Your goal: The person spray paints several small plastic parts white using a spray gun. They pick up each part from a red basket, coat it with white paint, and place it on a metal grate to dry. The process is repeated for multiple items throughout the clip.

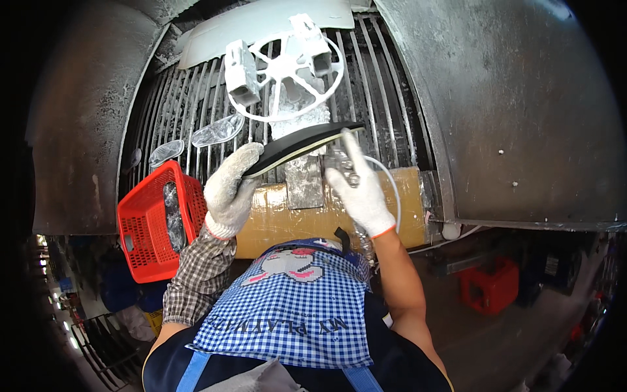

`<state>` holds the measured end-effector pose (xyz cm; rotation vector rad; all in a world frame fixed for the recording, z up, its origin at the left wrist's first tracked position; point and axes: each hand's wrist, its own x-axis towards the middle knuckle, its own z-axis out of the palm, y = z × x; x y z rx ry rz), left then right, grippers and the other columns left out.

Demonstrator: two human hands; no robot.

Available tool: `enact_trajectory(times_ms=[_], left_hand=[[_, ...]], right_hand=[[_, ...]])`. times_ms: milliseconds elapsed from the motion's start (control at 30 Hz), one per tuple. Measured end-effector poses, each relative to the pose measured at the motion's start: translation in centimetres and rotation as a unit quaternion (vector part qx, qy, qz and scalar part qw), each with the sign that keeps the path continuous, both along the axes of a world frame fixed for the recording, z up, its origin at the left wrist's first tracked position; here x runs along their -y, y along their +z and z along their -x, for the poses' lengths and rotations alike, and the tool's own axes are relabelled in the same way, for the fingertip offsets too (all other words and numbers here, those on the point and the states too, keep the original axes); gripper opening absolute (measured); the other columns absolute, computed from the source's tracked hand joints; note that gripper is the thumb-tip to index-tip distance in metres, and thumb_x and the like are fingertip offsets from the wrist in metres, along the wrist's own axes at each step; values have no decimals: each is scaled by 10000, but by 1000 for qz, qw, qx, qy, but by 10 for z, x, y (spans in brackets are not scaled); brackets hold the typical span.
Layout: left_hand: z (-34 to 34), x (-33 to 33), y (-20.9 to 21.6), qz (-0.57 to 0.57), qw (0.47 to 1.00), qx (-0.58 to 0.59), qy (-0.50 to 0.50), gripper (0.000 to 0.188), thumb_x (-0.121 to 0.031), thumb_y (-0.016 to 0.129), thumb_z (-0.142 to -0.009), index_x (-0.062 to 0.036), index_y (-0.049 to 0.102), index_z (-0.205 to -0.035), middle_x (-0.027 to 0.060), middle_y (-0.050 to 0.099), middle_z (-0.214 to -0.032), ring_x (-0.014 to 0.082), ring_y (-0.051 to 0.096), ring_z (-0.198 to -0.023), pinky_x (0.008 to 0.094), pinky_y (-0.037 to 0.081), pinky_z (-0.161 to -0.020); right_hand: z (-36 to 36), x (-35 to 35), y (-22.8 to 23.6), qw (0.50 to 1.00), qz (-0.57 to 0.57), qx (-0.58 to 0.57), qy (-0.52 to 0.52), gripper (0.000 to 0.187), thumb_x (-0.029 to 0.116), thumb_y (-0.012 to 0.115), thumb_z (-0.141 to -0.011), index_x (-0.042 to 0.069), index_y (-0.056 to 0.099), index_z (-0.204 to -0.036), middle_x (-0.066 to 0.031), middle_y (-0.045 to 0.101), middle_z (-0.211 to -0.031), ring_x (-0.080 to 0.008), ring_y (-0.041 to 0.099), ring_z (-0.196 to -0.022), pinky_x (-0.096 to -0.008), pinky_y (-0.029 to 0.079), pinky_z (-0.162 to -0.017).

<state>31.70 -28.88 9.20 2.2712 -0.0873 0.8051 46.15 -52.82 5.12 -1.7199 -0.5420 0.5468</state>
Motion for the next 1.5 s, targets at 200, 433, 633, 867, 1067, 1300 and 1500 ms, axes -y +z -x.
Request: enact_trajectory(times_ms=[200,433,633,867,1067,1300,1500], left_hand=[[-21,-12,46,260,961,35,91,403,21,643,-993,67,585,-1389,174,708,-1265,211,730,-1093,320,640,-899],[-67,-87,103,506,859,73,31,467,-42,612,-1040,97,500,-1472,210,694,-1240,224,761,-940,296,675,-634],[-118,-151,105,540,837,74,57,385,37,668,-991,112,608,-1363,230,712,-1221,226,768,-914,286,698,-676],[-138,-171,90,522,851,19,49,341,-14,656,-1009,91,640,-1333,201,736,-1179,242,776,-914,303,690,-633],[-156,-176,81,516,854,-17,64,345,-16,664,-1004,94,638,-1330,172,734,-1135,222,757,-881,306,676,-599],[-152,-179,88,349,916,-89,176,418,-103,739,-959,90,682,-1326,166,767,-1087,131,714,-713,217,545,-484],[-151,-176,82,295,927,-115,200,426,-115,725,-965,87,684,-1339,167,778,-1076,123,690,-654,227,508,-463]], right_hand=[[-17,29,-8,990,-73,-61,-107,843,203,712,-995,3,271,-1684,-119,753,-1284,-123,708,-962,-273,573,-859],[-6,55,-15,988,-54,-60,-128,779,167,708,-1004,-26,333,-1658,-148,709,-1355,-155,683,-1145,-282,550,-944],[0,57,-22,989,-23,-52,-133,743,198,712,-998,-47,395,-1624,-208,608,-1506,-232,628,-1309,-345,479,-1108],[3,59,-20,991,-33,-46,-119,734,165,682,-1009,-30,362,-1641,-146,691,-1327,-141,660,-952,-289,545,-836],[8,54,-17,989,-49,-39,-132,724,110,677,-1004,-34,363,-1640,-107,706,-1203,-108,649,-800,-269,562,-716],[8,54,-21,988,-66,-67,-124,744,104,653,-1027,-35,296,-1664,-153,692,-1306,-121,668,-871,-280,586,-715],[12,52,-17,984,-79,-78,-137,720,122,660,-1012,-54,349,-1638,-124,692,-1248,-102,648,-829,-258,561,-724]])
